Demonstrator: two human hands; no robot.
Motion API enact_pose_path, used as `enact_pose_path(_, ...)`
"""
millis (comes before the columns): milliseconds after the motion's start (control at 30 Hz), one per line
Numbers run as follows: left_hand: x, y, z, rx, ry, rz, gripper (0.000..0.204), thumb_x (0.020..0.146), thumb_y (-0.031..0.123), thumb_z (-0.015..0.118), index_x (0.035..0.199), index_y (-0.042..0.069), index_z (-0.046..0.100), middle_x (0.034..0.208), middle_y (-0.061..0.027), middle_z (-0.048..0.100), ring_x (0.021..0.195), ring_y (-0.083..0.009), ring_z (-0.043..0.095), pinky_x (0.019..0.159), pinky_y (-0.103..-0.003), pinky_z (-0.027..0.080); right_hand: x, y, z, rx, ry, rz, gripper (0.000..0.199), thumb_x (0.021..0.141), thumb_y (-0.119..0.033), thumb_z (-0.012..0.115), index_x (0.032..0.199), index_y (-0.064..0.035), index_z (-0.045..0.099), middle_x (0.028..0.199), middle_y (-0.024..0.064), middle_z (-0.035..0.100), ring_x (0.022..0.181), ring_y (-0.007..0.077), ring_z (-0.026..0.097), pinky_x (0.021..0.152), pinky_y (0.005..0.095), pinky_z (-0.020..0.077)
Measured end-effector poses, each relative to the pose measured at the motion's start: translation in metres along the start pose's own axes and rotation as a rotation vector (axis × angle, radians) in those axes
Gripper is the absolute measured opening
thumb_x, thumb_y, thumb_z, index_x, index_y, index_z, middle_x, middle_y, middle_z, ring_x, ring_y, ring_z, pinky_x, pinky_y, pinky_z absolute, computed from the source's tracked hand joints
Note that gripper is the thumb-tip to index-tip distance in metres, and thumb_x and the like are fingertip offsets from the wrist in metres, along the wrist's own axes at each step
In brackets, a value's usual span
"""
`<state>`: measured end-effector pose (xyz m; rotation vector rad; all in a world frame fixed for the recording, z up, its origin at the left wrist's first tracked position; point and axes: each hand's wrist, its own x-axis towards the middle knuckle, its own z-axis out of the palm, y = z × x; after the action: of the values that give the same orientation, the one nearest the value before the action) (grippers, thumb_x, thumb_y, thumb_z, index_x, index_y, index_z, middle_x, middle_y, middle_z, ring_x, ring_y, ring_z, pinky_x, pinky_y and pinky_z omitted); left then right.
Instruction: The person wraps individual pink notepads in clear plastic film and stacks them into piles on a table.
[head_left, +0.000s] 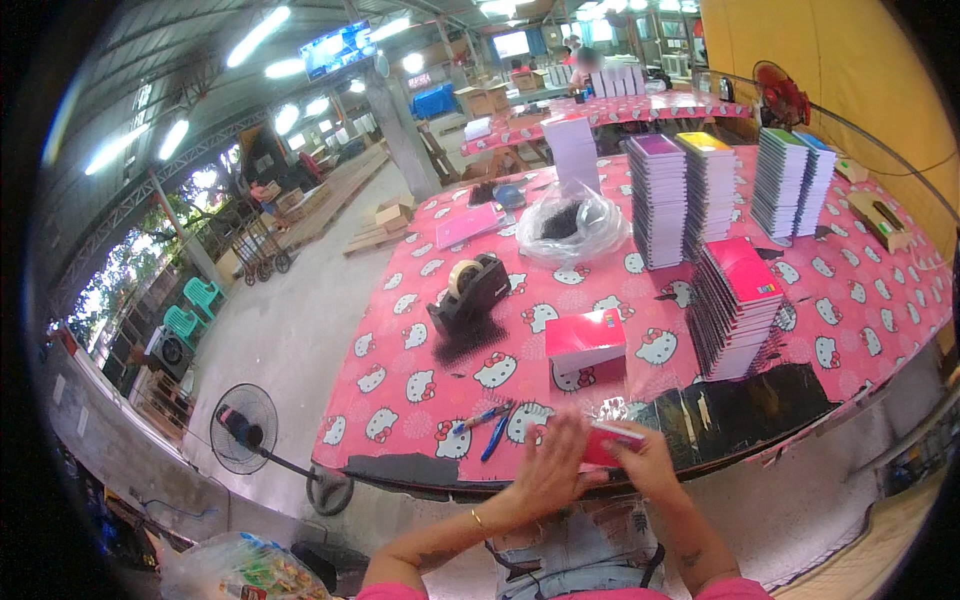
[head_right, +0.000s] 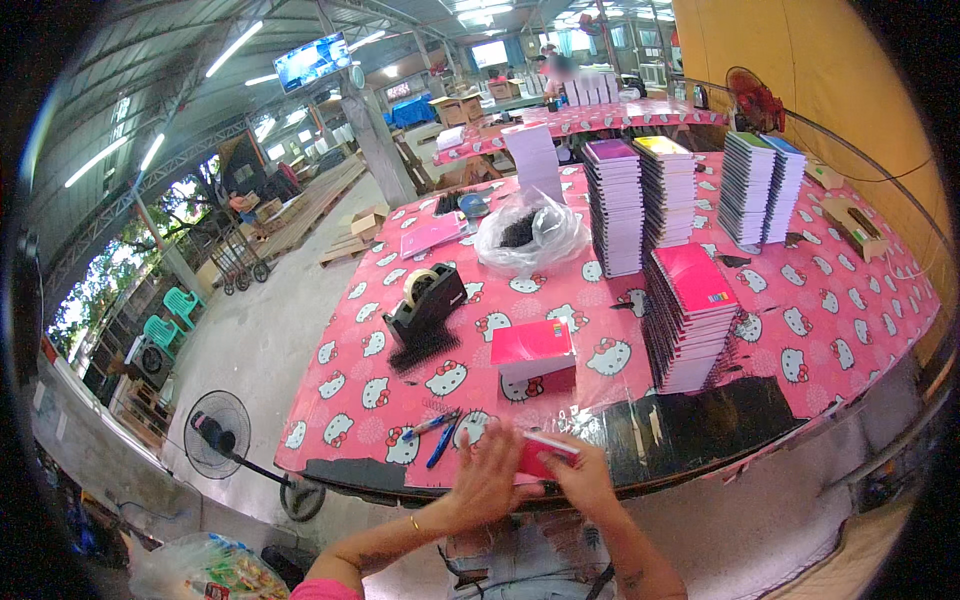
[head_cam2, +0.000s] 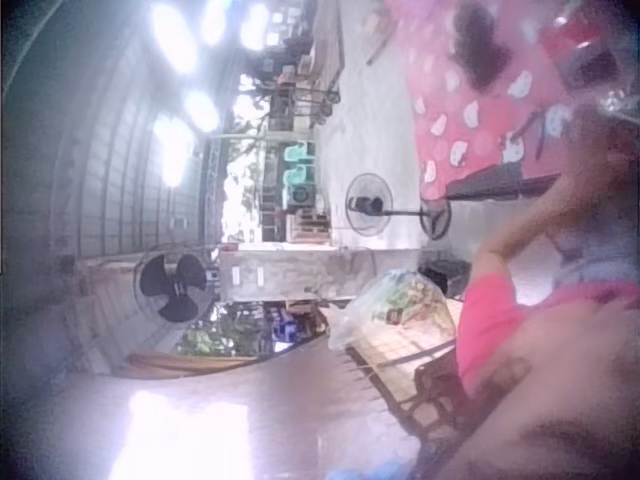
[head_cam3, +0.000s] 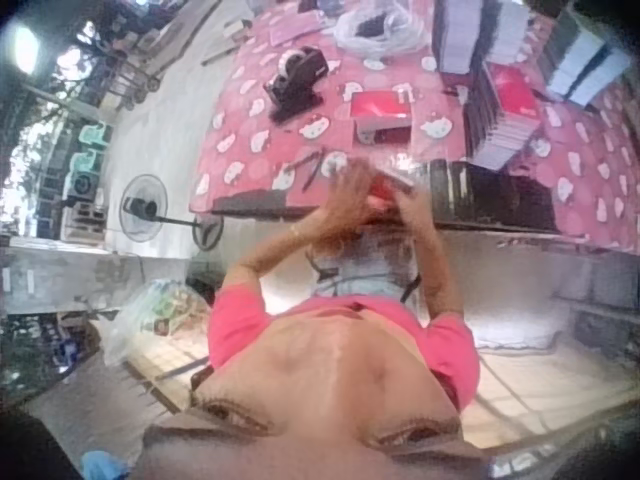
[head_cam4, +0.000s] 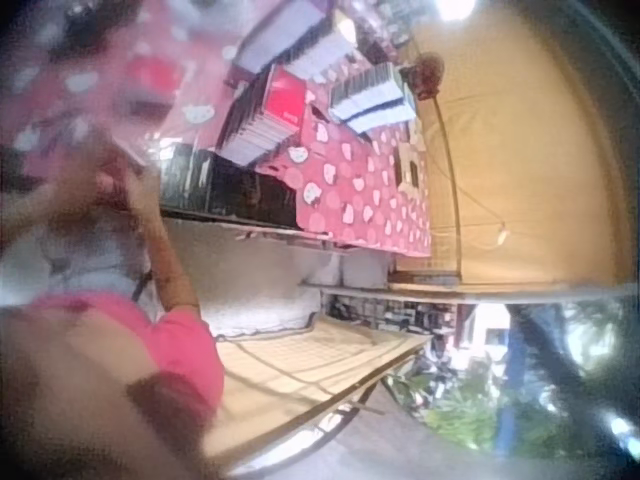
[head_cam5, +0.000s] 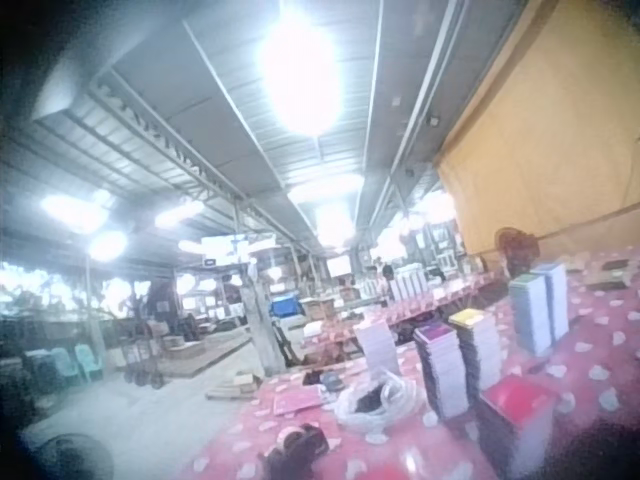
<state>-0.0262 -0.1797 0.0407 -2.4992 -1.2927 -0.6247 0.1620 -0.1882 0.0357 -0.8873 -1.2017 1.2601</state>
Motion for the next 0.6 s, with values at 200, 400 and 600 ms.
enact_pose_path(200,-0.003,0.007,-0.006,-0.221,-0.119,0.045,0.093,0.094,0.063,0.045,0.151,-0.008,0.026,0.157,-0.0295,0.026,0.147,-0.0437,0.022,0.116,-0.064,0.013,-0.003,-0.008,0.000,0.001,-0.007,0.113,0.029,0.092,-0.001,0.066,0.121,-0.0003,0.068,0.107,0.0043,0.071,0.097,0.0100,0.063,0.087,0.0267,0.0516)
enact_pose_path(400,0.026,-0.005,-0.017,0.118,-0.043,-0.002,0.097,0.089,0.067,0.049,0.147,-0.009,0.033,0.150,-0.0308,0.034,0.146,-0.0446,0.024,0.116,-0.065,0.011,-0.003,-0.007,0.009,0.001,-0.121,0.058,0.027,0.092,-0.002,0.067,0.118,0.0022,0.068,0.107,0.0058,0.072,0.098,0.0102,0.064,0.087,0.0280,0.0519)
enact_pose_path(600,-0.008,0.014,0.016,-0.160,0.044,0.031,0.089,0.093,0.061,0.048,0.152,-0.003,0.028,0.159,-0.0227,0.025,0.150,-0.0385,0.017,0.115,-0.065,0.008,-0.003,0.019,-0.003,0.045,-0.123,0.100,0.026,0.093,0.000,0.063,0.118,0.0029,0.067,0.106,0.0054,0.071,0.095,0.0098,0.063,0.083,0.0272,0.0530)
